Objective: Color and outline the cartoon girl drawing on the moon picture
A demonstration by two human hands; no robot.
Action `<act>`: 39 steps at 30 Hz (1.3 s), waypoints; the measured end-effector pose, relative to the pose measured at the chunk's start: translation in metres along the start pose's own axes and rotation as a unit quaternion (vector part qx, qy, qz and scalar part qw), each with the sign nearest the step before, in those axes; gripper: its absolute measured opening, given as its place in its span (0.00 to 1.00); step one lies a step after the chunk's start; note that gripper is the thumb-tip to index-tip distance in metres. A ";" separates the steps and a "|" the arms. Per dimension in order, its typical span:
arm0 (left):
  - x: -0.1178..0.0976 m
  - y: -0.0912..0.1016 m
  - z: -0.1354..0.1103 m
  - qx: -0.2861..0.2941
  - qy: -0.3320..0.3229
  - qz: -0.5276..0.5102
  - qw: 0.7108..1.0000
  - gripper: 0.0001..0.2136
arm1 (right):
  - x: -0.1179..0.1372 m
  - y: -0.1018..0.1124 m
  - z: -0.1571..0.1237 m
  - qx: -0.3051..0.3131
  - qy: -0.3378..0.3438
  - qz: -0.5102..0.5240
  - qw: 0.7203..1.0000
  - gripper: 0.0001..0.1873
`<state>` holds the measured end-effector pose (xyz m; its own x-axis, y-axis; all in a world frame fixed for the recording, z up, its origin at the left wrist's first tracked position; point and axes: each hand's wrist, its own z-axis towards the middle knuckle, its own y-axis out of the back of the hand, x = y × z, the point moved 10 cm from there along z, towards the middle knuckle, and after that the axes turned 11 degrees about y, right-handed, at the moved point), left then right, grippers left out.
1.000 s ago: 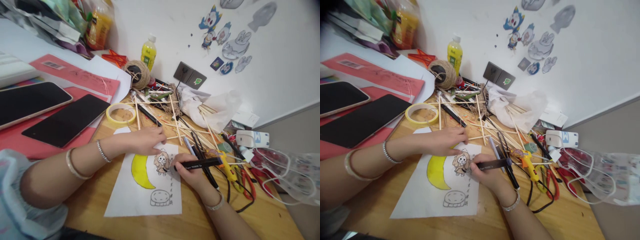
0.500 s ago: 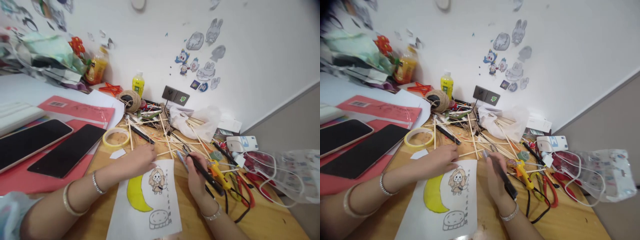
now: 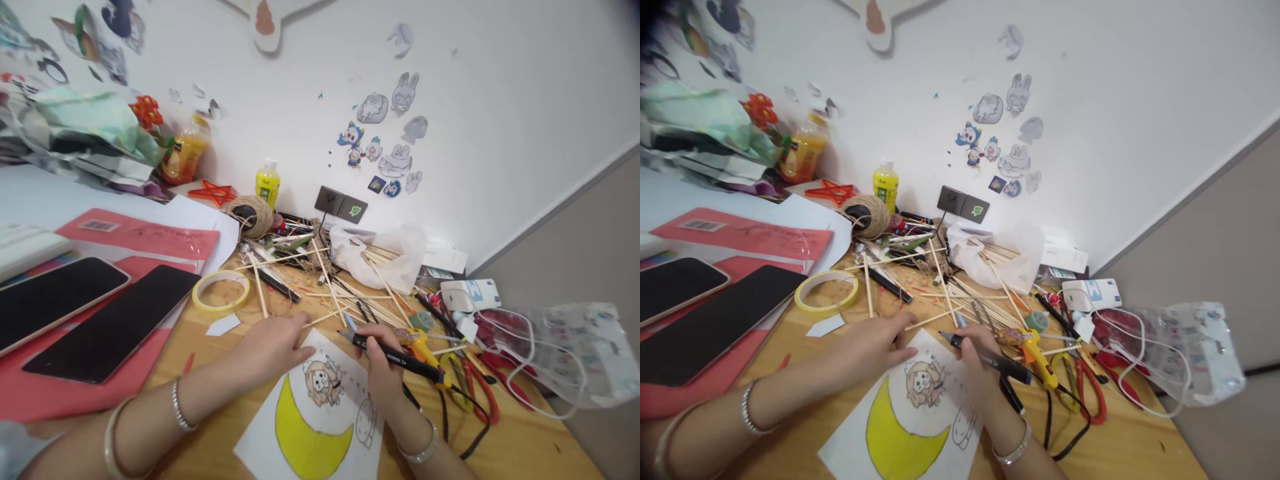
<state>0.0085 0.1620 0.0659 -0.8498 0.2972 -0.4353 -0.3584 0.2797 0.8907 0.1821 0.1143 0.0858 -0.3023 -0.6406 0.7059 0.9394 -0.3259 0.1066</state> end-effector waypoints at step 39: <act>-0.007 -0.028 -0.005 0.062 -0.074 -0.073 0.993 0.30 | 0.011 -0.014 -0.032 0.228 -0.021 -0.070 0.971 0.12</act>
<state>0.0228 0.1471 0.0448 -0.7231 0.3730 -0.5814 -0.4153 0.4378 0.7974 0.1602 0.0896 0.0691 -0.4335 -0.5803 0.6894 0.8669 -0.0595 0.4950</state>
